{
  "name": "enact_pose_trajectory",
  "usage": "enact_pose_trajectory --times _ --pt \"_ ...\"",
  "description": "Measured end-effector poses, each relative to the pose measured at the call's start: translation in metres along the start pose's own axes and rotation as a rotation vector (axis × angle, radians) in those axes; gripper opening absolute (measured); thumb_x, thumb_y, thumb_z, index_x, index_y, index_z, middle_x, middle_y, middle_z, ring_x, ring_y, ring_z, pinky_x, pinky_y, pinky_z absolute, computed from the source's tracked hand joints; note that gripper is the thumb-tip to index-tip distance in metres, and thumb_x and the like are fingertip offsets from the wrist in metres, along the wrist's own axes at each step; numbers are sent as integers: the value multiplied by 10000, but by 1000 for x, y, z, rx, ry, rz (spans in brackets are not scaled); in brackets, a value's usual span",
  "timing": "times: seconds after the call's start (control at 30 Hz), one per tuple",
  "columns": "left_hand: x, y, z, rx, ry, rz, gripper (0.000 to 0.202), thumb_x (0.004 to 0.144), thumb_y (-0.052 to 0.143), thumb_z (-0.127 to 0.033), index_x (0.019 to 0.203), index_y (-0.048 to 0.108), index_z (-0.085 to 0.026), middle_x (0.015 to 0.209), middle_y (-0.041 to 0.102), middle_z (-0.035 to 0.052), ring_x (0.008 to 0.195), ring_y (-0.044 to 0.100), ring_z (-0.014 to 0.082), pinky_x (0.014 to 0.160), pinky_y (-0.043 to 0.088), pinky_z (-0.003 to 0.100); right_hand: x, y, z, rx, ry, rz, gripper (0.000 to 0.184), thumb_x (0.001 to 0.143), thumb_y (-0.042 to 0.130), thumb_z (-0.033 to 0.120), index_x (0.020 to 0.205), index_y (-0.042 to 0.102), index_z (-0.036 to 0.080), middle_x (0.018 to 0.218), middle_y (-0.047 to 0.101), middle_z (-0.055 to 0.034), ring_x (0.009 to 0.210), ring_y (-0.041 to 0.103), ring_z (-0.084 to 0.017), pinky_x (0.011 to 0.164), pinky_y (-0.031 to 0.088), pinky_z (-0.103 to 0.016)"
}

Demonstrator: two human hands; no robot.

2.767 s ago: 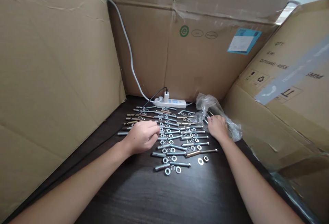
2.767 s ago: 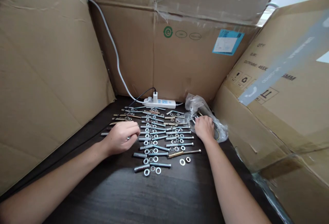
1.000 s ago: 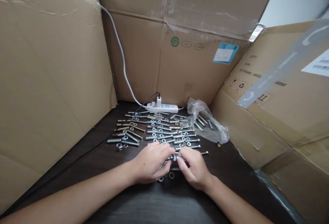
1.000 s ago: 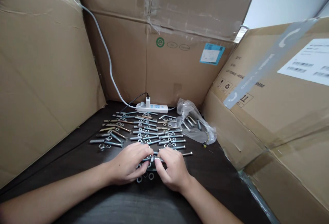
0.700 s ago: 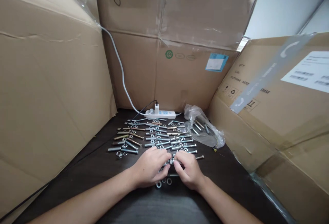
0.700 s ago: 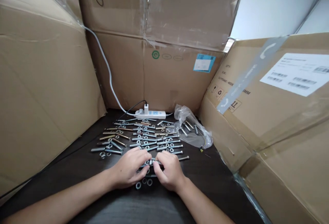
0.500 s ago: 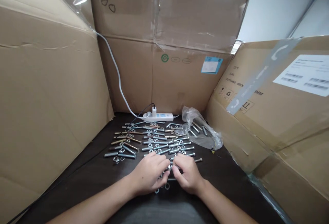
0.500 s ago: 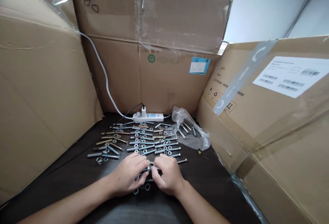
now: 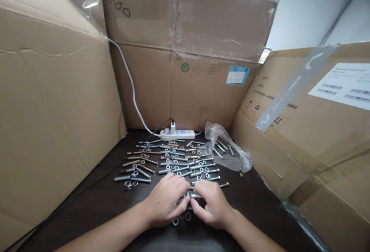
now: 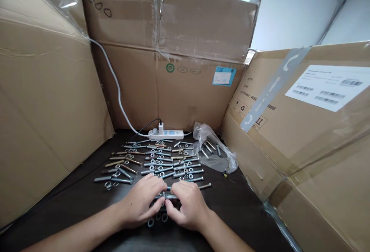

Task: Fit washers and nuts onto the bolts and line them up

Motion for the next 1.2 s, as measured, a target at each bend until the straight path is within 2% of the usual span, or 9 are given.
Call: enact_pose_trajectory --times 0.07,0.23,0.5,0.67,0.8,1.0,1.2 --pt "0 -4 -3 -33 15 -21 121 857 392 -185 949 469 -177 831 560 42 742 473 173 685 338 310 -1 2 -1 10 3 0 160 794 460 269 667 393 200 627 459 -3 586 410 -141 550 278 -274" --pt "-1 -8 -10 -77 103 -1 139 829 421 -157 962 442 -192 820 542 33 735 457 171 681 330 305 -3 3 -4 32 8 -15 168 793 468 279 664 395 200 616 451 2 575 401 -137 543 269 -271" --pt "-2 -3 -5 -40 60 15 171 806 450 -159 973 473 -187 839 556 38 757 480 176 699 350 310 -3 -1 -2 38 10 -38 182 798 478 251 649 388 196 614 453 2 567 398 -127 536 277 -259" --pt "-2 1 -1 -11 36 35 101 824 447 -219 896 507 -180 809 566 35 745 478 175 708 355 318 -3 0 -1 15 -3 -30 178 799 483 247 655 393 196 612 446 4 566 393 -127 536 274 -257" --pt "-2 2 1 10 31 40 148 878 385 -244 830 510 -180 769 561 35 728 458 177 703 344 327 -3 2 0 5 -5 -15 174 797 483 243 655 394 197 612 446 5 569 397 -128 539 272 -255" --pt "-4 -5 -6 -71 23 9 148 838 411 -219 971 461 -177 857 559 57 771 467 186 733 342 335 -2 1 -1 28 14 -26 185 792 481 242 642 381 199 607 447 7 557 398 -125 533 269 -252" --pt "-5 -2 -8 -91 33 20 182 792 424 -152 970 435 -189 862 551 48 770 468 177 742 345 330 -2 1 -2 25 21 -41 191 785 493 243 632 387 199 598 447 9 555 401 -126 526 270 -254"
Point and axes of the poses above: each hand's wrist, its own x-axis towards the middle knuckle, its own y-axis out of the palm, z = x × y, the point moved 5 cm from there along x, towards the middle knuckle
